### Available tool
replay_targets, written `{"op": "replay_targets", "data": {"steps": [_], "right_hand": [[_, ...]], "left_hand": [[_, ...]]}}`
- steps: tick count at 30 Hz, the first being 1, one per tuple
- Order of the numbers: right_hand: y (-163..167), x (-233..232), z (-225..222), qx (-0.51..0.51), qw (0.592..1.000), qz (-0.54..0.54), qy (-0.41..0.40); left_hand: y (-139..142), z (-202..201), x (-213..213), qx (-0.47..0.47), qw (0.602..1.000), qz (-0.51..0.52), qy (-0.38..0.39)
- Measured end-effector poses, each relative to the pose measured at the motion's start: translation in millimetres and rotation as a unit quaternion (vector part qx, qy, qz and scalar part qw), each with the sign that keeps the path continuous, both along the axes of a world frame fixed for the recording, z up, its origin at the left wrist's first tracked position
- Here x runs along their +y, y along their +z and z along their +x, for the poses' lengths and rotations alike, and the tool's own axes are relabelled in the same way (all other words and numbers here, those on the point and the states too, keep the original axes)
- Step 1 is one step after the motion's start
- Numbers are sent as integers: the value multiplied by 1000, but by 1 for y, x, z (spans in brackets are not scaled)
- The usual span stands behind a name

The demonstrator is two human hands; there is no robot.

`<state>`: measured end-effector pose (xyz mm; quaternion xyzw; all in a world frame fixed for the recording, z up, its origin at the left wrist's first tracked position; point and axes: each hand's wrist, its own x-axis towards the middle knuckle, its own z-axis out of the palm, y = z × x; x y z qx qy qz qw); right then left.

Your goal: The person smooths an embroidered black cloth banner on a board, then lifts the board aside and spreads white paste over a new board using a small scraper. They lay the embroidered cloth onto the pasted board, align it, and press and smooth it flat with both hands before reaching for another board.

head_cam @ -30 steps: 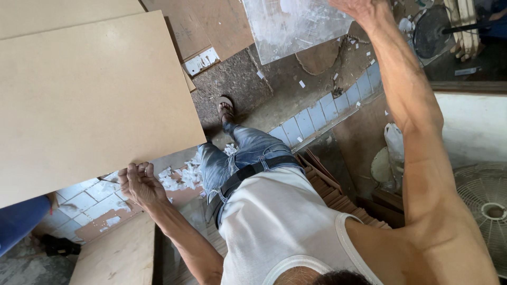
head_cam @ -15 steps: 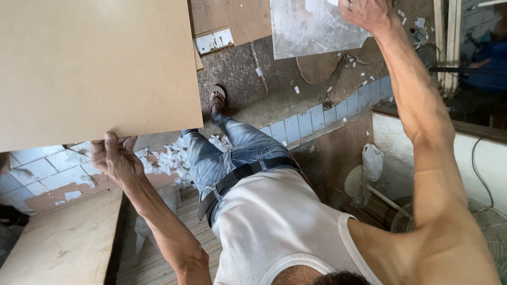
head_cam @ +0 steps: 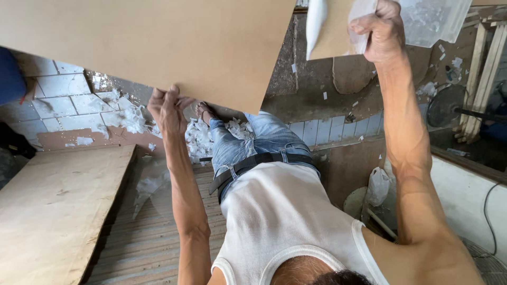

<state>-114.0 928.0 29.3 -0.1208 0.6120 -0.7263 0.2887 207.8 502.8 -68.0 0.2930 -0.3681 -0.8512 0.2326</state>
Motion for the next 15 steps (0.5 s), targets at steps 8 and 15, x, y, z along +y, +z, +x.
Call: {"op": "replay_targets", "data": {"steps": [8,15], "right_hand": [[38,-163,33,735,541,362,190],[62,-151,139,759,531,298,230]], "left_hand": [[12,-72,-76,69,934,238,259],[9,-80,-71,38,971,-44,230]]}}
